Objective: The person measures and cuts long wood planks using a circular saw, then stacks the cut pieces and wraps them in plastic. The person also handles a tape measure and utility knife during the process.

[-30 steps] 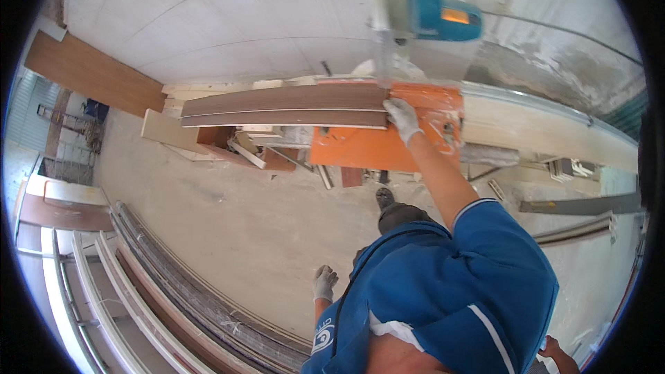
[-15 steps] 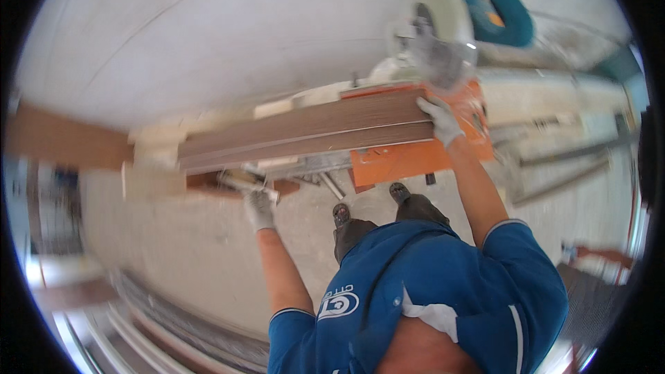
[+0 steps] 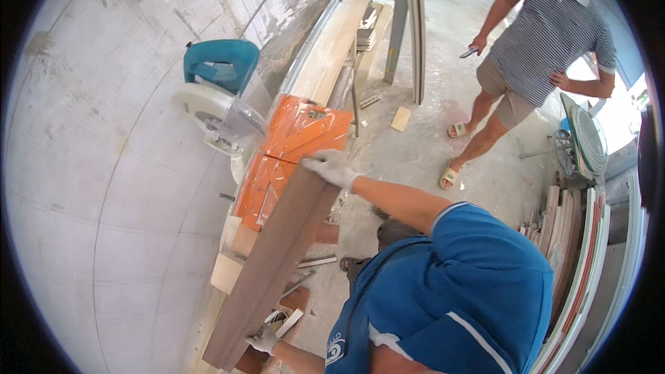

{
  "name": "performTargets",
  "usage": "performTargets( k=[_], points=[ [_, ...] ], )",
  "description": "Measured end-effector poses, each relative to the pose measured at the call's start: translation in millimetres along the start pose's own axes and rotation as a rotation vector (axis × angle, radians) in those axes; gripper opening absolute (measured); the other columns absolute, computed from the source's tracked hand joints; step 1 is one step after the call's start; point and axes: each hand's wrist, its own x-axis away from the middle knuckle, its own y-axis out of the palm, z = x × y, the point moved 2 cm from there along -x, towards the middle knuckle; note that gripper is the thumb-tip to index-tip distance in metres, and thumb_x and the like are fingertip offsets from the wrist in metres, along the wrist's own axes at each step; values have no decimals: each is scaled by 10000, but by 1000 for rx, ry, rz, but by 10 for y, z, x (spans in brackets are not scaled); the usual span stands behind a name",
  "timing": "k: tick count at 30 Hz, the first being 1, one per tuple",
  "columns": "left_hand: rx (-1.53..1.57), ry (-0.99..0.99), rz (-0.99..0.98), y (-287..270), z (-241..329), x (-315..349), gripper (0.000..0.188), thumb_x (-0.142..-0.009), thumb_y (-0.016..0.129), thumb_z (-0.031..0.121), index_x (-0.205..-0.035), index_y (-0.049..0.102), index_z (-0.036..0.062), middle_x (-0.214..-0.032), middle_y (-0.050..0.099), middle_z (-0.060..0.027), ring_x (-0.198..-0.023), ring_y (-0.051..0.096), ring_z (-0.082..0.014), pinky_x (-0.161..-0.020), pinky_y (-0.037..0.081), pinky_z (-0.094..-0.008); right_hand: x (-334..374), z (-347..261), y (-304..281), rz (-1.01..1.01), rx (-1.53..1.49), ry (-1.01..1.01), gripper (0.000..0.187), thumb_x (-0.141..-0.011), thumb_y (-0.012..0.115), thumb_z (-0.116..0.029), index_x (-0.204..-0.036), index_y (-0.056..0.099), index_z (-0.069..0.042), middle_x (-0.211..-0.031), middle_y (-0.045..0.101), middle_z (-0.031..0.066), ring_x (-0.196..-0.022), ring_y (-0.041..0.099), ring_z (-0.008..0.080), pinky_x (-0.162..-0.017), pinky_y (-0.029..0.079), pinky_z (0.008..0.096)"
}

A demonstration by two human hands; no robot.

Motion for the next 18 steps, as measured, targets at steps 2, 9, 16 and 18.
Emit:
performTargets(
  k=[2, 9, 16, 18],
  points=[
    [-76, 72, 51, -256, -143, 253, 652, -929, 538, 549, -1426, 506, 128, -1456, 524, -97, -1354, 450, -347, -1100, 356, -595, 140, 199, -366, -75, -30, 99, 530, -874, 642, -529, -964, 743, -16, -963, 727, 166, -906, 684, 255, -834, 508, 394],
    [-215, -125, 138, -1209, -1174, 1292, 724, -903, 423, 647, -1480, 454, 209, -1563, 409, -42, -1438, 345, -296, -1128, 306, -575, 487, 548, -2233, -392, -303, -127, 521, -866, 732, -426, -1151, 702, 9, -1021, 728, 65, -962, 652, 169, -887, 497, 311],
    [-337, -537, 103, -2190, -3532, 2367, 603, -950, 444, 524, -1448, 479, 186, -1546, 427, -61, -1422, 365, -304, -1130, 330, -549, 549, 666, -4422, -352, -198, -107, 518, -800, 819, -367, -1113, 708, 31, -984, 725, 99, -897, 668, 176, -828, 521, 305],
    [-421, -659, 26, -2392, -4205, 2540, 576, -953, 458, 497, -1428, 497, 175, -1523, 453, -76, -1402, 389, -319, -1122, 345, -549, 633, 686, -5049, -289, -78, -137, 525, -790, 832, -374, -1050, 712, 66, -970, 711, 96, -886, 654, 157, -797, 520, 296]
  ],
)
